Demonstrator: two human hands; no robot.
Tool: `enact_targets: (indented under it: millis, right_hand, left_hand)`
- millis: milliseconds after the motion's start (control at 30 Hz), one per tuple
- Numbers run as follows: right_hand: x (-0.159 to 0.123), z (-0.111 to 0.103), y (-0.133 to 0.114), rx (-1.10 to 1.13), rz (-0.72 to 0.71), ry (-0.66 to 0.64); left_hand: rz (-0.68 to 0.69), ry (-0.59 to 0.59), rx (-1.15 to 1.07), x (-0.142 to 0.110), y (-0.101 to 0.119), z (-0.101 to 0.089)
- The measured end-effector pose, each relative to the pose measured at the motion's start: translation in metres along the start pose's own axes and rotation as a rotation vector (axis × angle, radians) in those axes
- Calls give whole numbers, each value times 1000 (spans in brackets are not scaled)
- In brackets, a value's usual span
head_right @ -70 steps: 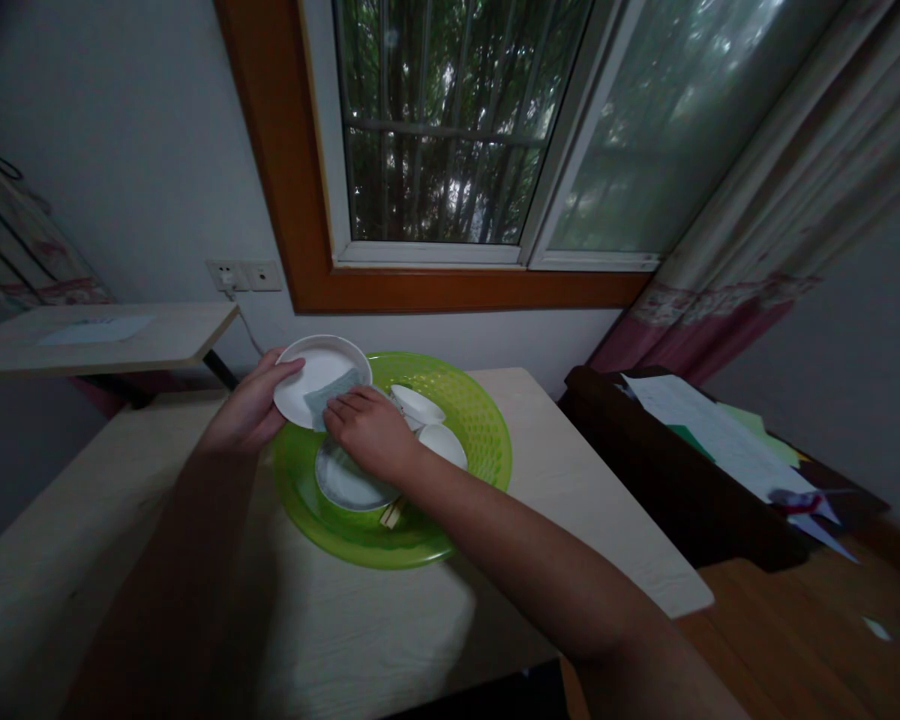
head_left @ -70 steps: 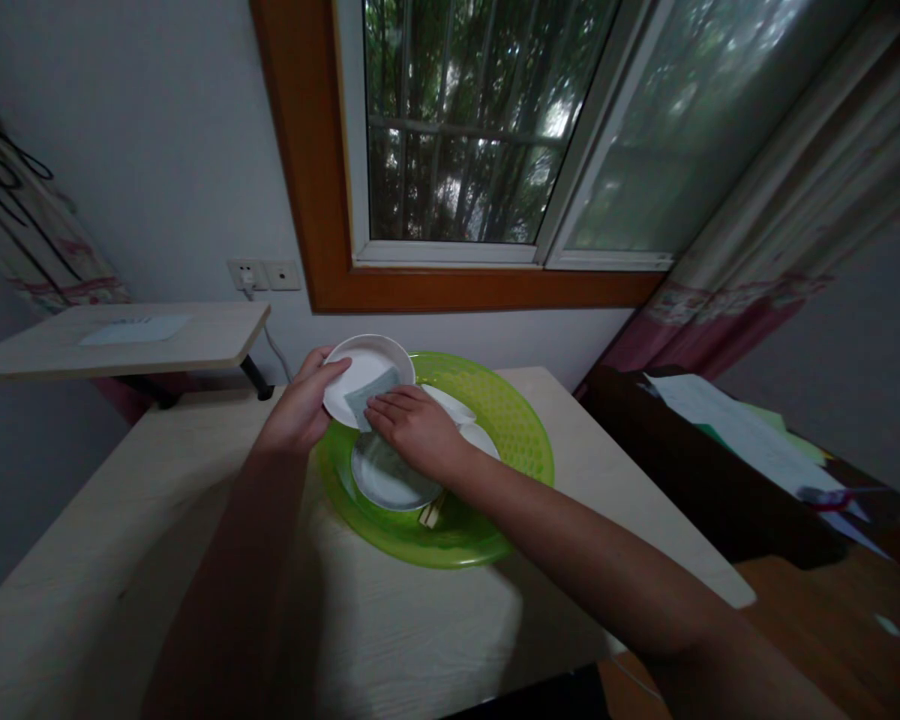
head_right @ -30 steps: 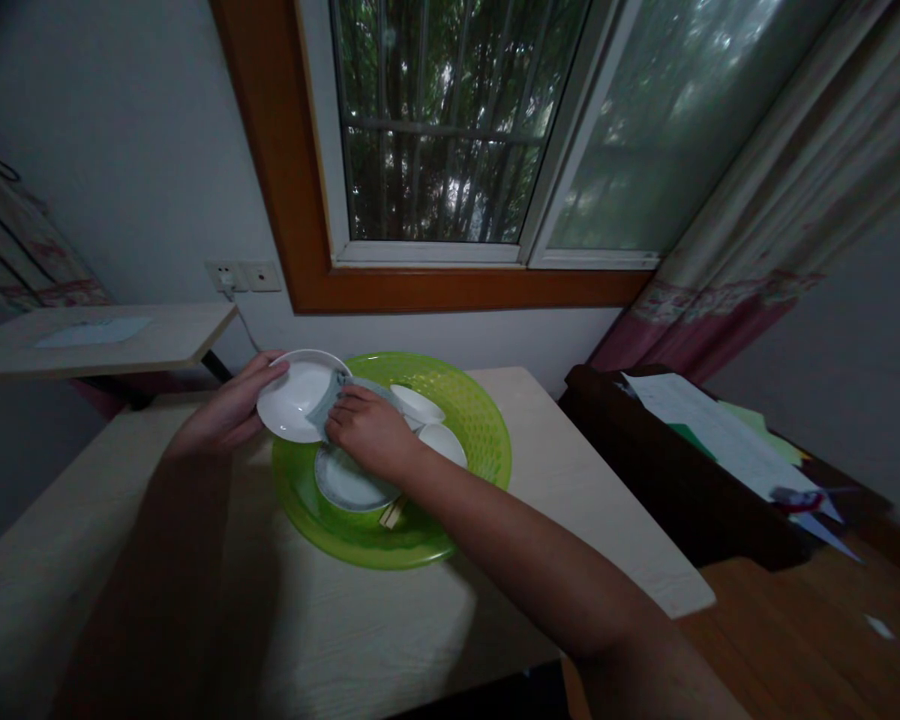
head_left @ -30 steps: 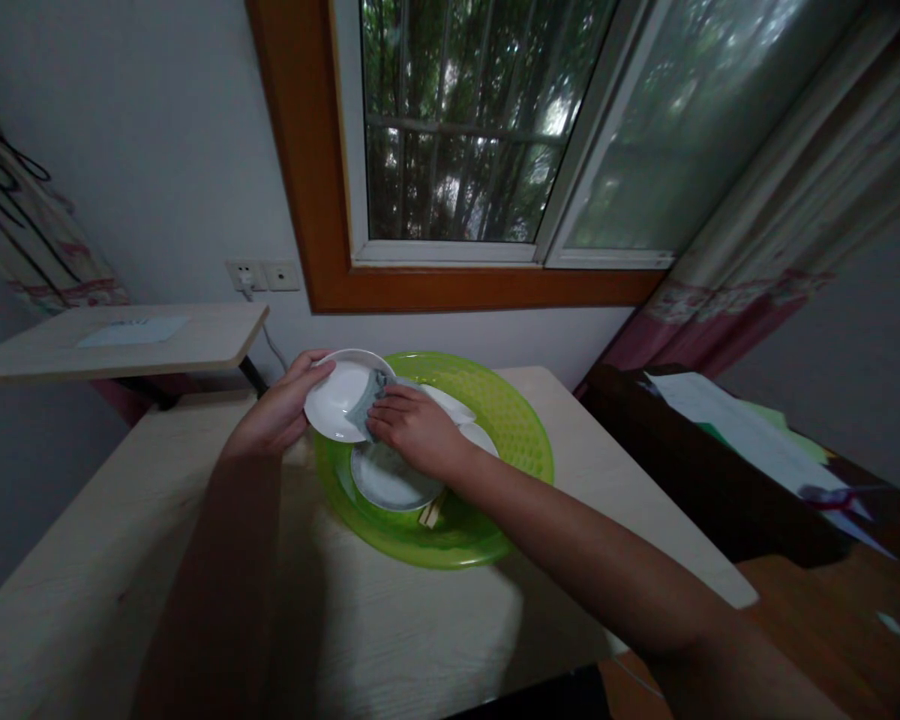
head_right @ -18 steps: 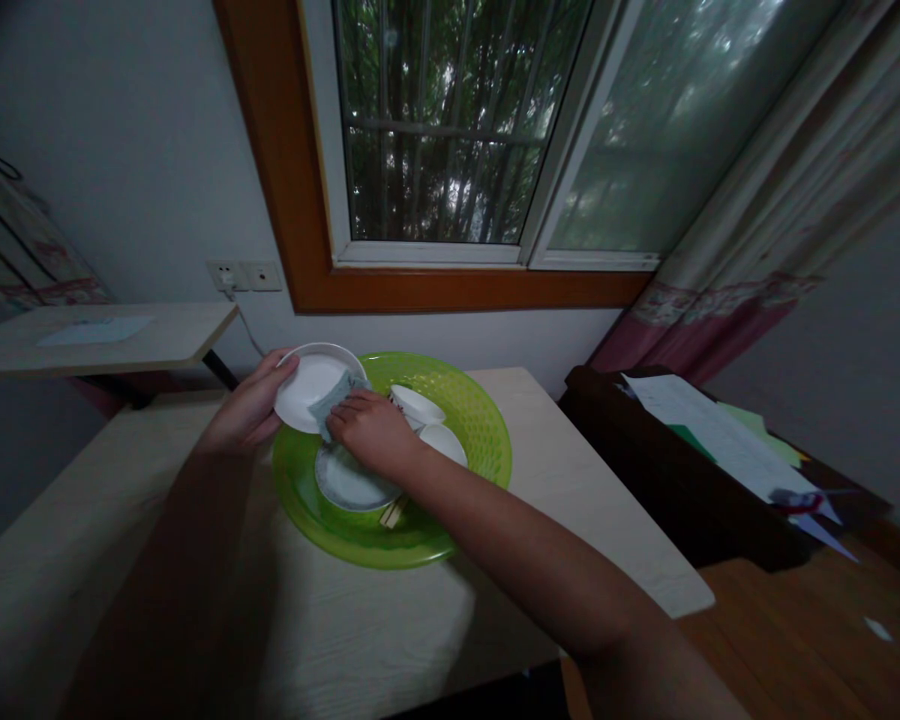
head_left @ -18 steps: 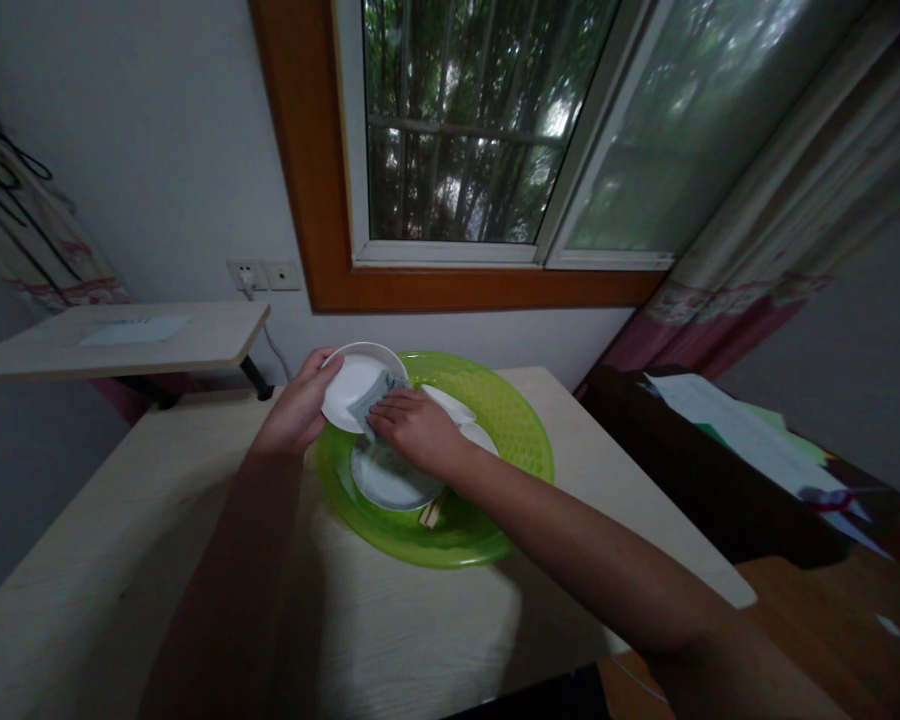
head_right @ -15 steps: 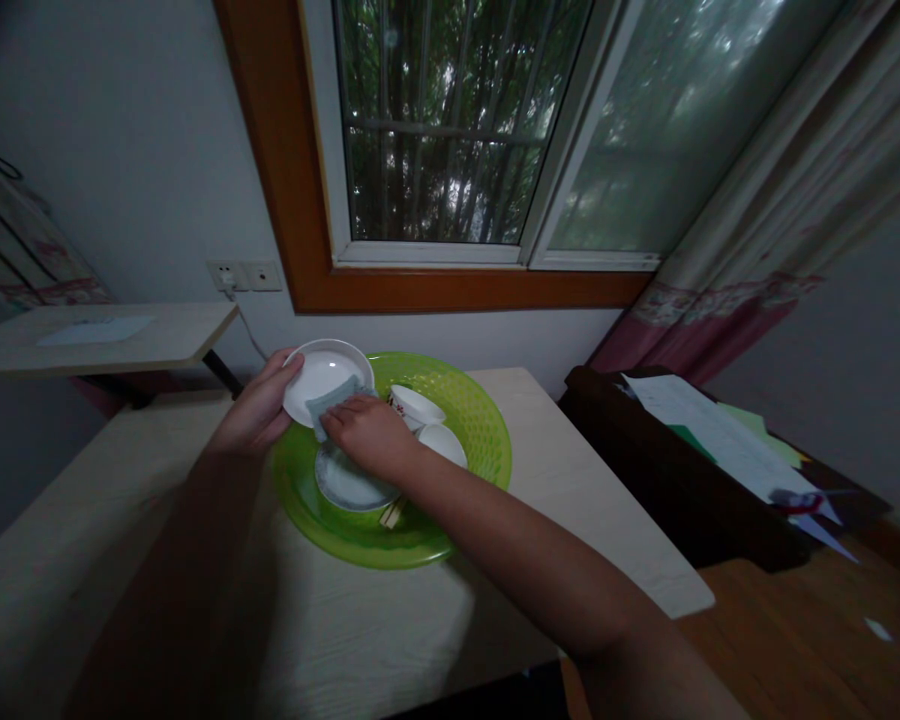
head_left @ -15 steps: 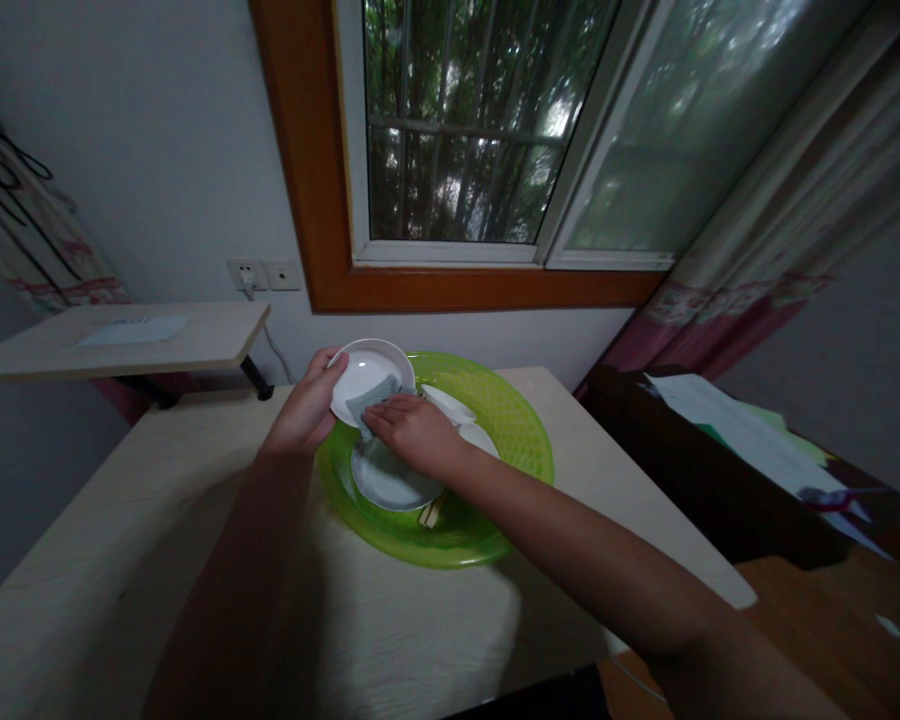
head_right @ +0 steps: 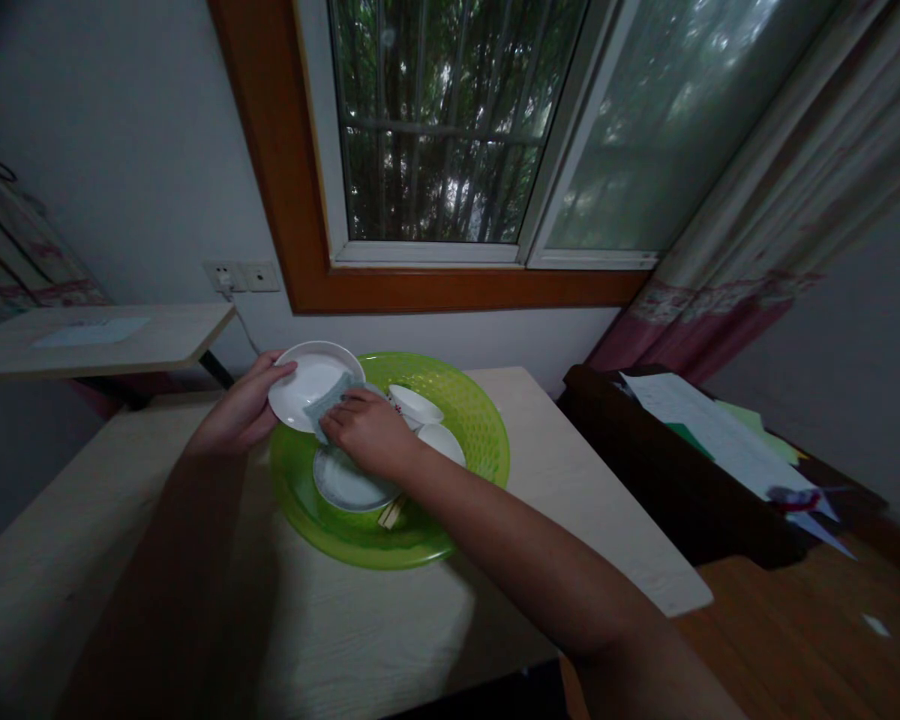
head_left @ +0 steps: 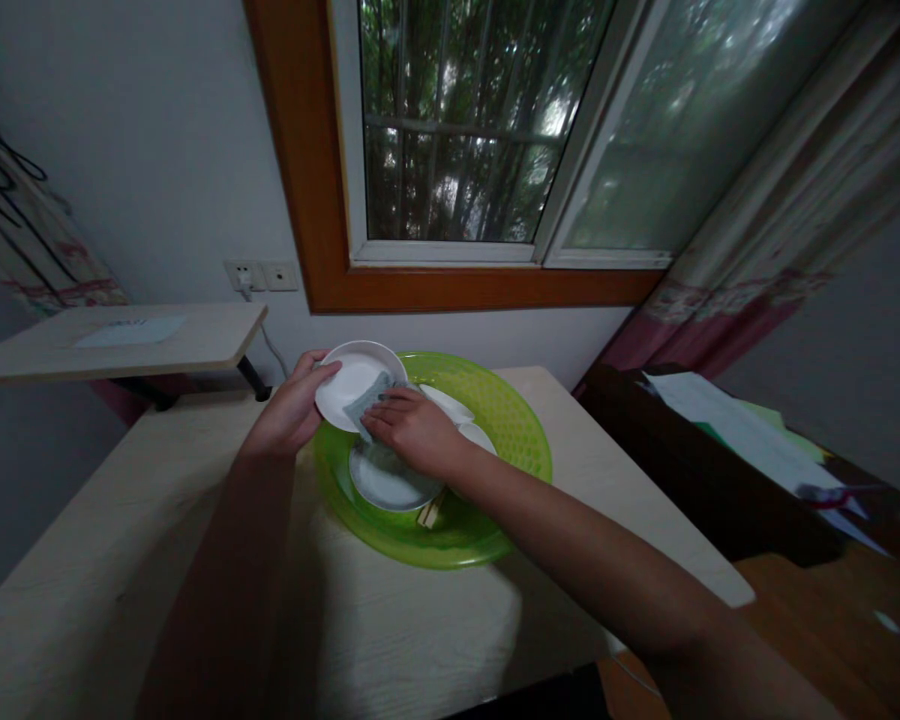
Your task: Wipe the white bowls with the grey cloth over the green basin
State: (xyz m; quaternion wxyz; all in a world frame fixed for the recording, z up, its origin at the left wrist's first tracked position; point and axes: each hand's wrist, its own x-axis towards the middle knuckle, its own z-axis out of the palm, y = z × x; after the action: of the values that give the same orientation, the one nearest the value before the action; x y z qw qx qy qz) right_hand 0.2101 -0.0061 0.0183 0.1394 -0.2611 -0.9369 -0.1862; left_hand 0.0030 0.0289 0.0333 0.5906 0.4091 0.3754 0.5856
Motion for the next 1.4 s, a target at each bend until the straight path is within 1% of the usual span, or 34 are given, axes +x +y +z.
enact_targets:
  millis: [133, 267, 433, 567, 700, 833, 1033, 1233, 1400]
  right_hand:
    - [-1, -1, 5, -4, 5, 1]
    - [-2, 0, 6, 31, 6, -21]
    - [-3, 3, 5, 38, -22, -23]
    - [-2, 6, 1, 75, -28, 18]
    - [-3, 5, -5, 144, 4, 66]
    - [-3, 5, -9, 151, 30, 45]
    - [-3, 11, -10, 142, 89, 39]
    - [-5, 14, -10, 132, 160, 9]
    - [-6, 15, -9, 86, 244, 24]
  left_hand:
    - [-25, -24, 56, -2, 5, -6]
    - [-28, -61, 78, -2, 4, -6]
    - [5, -50, 39, 0, -1, -1]
    - [43, -24, -15, 0, -4, 8]
    - [39, -22, -72, -2, -8, 19]
    - [-5, -21, -105, -4, -10, 25]
    - [-25, -46, -124, -6, -14, 29]
    - [-29, -105, -113, -8, -16, 32]
    - [-40, -136, -100, -10, -16, 31]
